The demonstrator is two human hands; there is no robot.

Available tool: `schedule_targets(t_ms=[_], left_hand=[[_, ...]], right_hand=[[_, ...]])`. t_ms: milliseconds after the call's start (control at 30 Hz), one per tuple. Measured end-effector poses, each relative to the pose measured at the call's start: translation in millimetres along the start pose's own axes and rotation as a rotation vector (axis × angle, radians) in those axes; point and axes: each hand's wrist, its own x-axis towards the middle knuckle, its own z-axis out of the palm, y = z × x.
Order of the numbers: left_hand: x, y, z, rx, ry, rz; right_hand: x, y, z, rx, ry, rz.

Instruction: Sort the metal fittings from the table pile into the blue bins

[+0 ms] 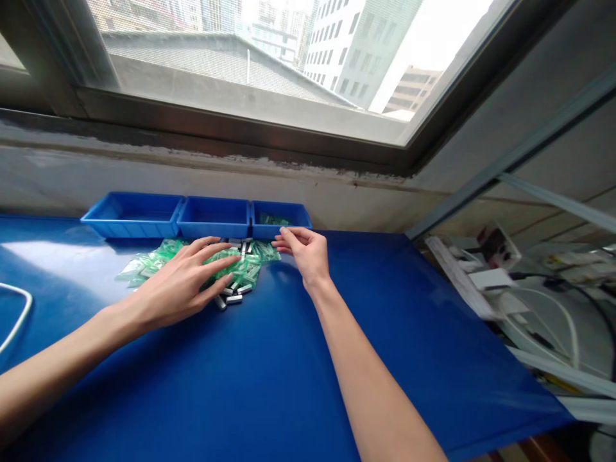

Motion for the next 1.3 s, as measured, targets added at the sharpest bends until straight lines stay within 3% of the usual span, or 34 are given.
schedule_targets(t_ms=[133, 200, 333, 533, 767, 1033, 1167, 1300], left_hand=[[0.3, 0.6, -0.4, 0.012, -0.004, 0.004], [0.5, 0.7, -1.3, 0.013, -0.002, 0.004], [0.5, 1.4, -3.6, 0.002, 0.000, 0.002], [0.5, 2.6, -5.4, 0.004, 0.000, 0.000], [0.7, 2.8, -5.5, 0.015, -0.012, -0.006], [-0.5, 3.0, -4.7, 0.039, -0.016, -0.017], [-1.1, 2.9, -4.3, 0.039, -0.014, -0.020], [-1.4, 2.8, -3.5, 0.035, 0.000, -0.018]], right_hand=[[-5.0, -2.3, -5.4, -0.640, -0.032, -0.302], [-8.1, -1.5, -5.5, -0.834, -0.099, -0.394], [-10.4, 3.3, -3.2, -0.916, -0.266, -0.404], [-6.2, 4.0, -4.8, -0.912, -0.302, -0.378], [-8.0, -2.2, -10.5, -1.105, -0.443, -0.323], [-4.1, -6.4, -22.3, -1.019, -0.545, -0.236], [1.1, -5.6, -28.0, -0.890, -0.394, -0.237], [1.6, -8.7, -23.6, -0.422, -0.282, -0.090]])
